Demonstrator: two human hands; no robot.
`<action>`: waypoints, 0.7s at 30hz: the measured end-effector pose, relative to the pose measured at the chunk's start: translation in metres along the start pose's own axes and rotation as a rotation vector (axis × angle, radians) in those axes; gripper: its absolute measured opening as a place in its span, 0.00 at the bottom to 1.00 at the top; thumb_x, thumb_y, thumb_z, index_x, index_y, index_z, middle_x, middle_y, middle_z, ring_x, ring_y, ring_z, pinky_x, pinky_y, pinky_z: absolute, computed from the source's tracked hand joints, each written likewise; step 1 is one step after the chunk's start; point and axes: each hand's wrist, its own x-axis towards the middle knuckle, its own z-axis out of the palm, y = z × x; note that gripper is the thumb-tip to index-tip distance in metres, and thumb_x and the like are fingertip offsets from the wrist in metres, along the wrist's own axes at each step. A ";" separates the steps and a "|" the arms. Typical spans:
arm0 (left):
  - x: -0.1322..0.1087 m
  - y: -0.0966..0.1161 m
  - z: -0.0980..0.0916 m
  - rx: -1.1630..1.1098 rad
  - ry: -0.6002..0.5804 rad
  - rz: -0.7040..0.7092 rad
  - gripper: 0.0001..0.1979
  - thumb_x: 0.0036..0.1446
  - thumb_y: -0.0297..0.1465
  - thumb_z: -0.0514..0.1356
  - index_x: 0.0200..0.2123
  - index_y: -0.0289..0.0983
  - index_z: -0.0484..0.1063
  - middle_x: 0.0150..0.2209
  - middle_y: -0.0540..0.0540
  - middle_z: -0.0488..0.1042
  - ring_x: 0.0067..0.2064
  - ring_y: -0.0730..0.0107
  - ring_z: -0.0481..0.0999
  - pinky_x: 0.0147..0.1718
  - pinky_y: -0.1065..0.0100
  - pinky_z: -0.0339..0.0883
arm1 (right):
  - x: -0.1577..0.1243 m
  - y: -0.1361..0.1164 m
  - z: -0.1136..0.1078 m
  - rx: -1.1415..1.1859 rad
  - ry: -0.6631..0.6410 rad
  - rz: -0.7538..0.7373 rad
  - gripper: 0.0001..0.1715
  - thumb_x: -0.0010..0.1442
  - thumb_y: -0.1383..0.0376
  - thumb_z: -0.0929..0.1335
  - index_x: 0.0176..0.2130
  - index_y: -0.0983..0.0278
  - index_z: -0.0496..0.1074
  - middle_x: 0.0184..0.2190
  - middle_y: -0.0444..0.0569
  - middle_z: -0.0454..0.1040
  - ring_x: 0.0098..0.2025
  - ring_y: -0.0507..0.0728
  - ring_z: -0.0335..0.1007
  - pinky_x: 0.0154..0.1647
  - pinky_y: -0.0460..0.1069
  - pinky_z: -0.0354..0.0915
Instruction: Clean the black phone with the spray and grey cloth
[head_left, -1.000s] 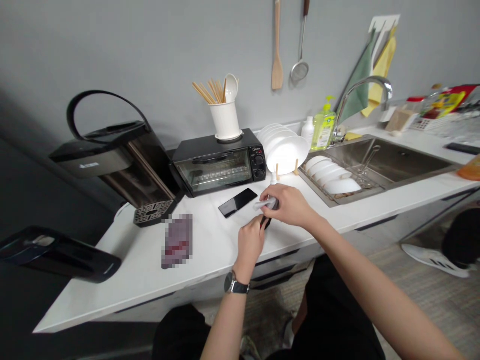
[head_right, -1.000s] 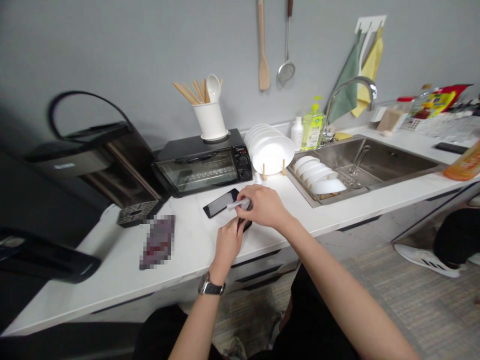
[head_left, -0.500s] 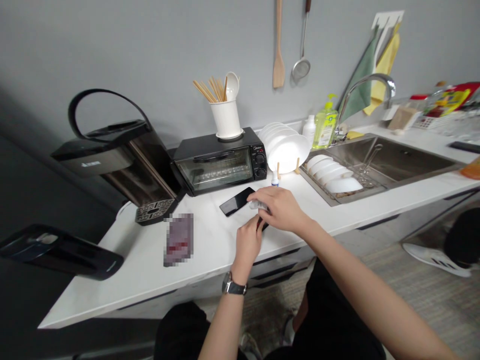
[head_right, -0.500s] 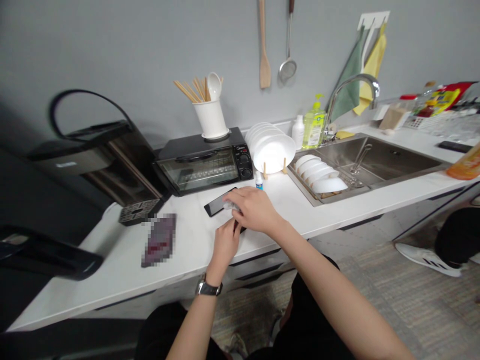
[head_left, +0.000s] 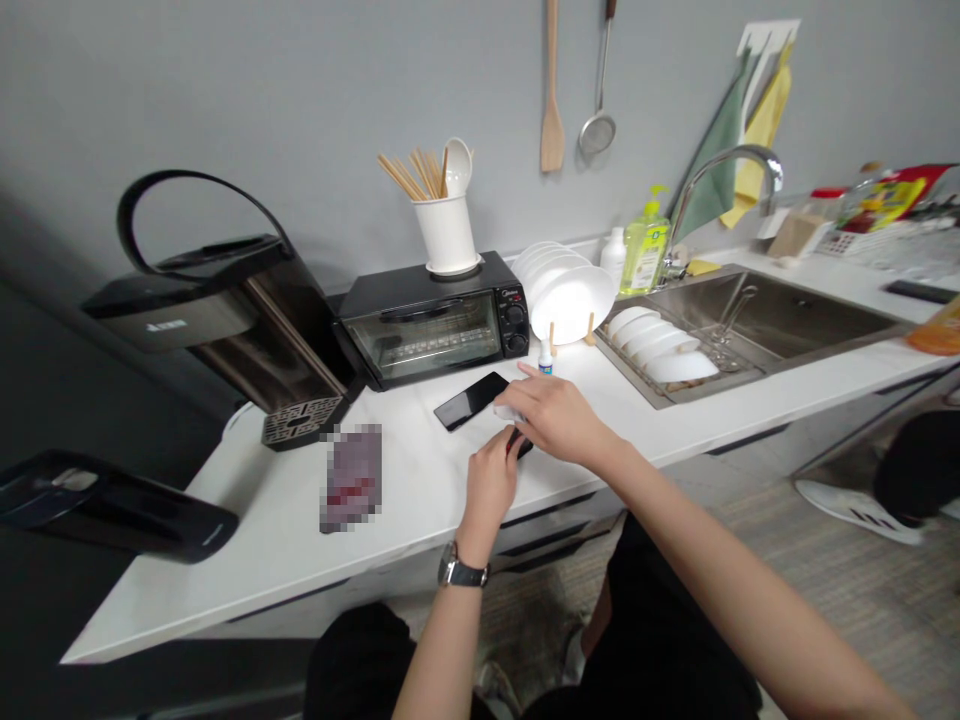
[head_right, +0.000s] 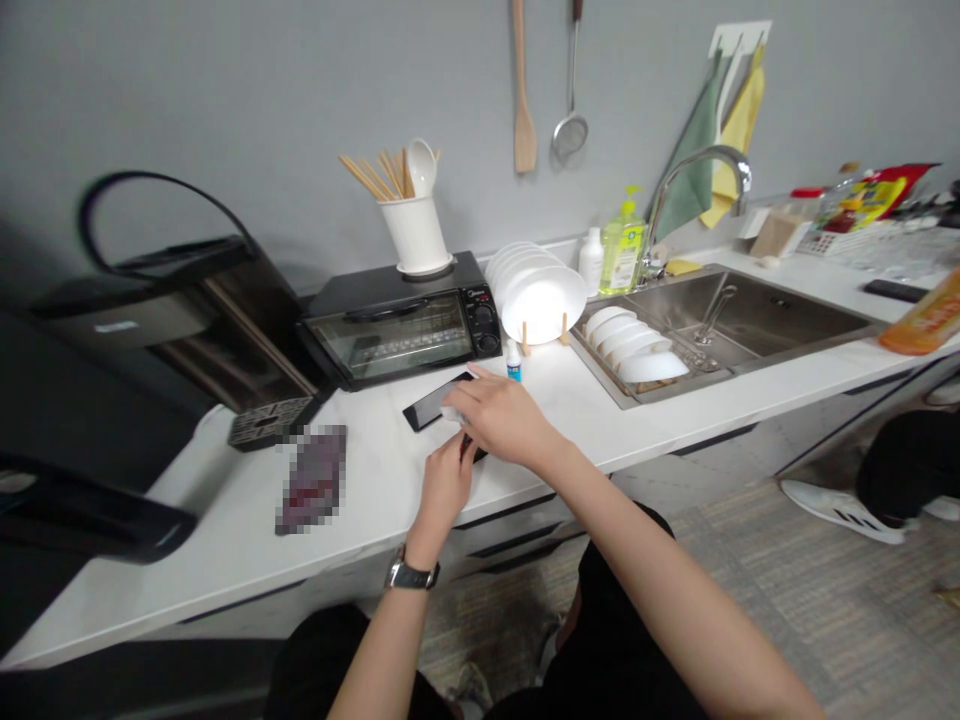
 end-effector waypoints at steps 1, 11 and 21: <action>-0.001 0.000 -0.001 -0.007 -0.002 -0.005 0.11 0.73 0.29 0.53 0.45 0.38 0.76 0.39 0.44 0.82 0.41 0.62 0.83 0.38 0.69 0.69 | 0.002 -0.003 0.000 -0.006 -0.019 -0.036 0.18 0.61 0.75 0.65 0.48 0.61 0.73 0.44 0.50 0.80 0.47 0.59 0.77 0.67 0.62 0.62; -0.003 0.003 -0.005 -0.212 0.047 0.005 0.09 0.70 0.32 0.59 0.43 0.40 0.80 0.41 0.46 0.84 0.42 0.65 0.83 0.43 0.69 0.73 | -0.039 0.048 0.009 0.196 0.002 0.541 0.16 0.68 0.66 0.61 0.38 0.62 0.77 0.32 0.46 0.81 0.33 0.56 0.77 0.39 0.48 0.68; -0.001 -0.013 0.007 -0.058 -0.074 -0.063 0.11 0.69 0.33 0.60 0.47 0.38 0.81 0.43 0.43 0.84 0.41 0.63 0.82 0.42 0.65 0.78 | -0.050 0.004 0.061 -0.006 0.013 0.337 0.15 0.70 0.66 0.64 0.52 0.66 0.75 0.51 0.57 0.81 0.63 0.66 0.70 0.73 0.68 0.48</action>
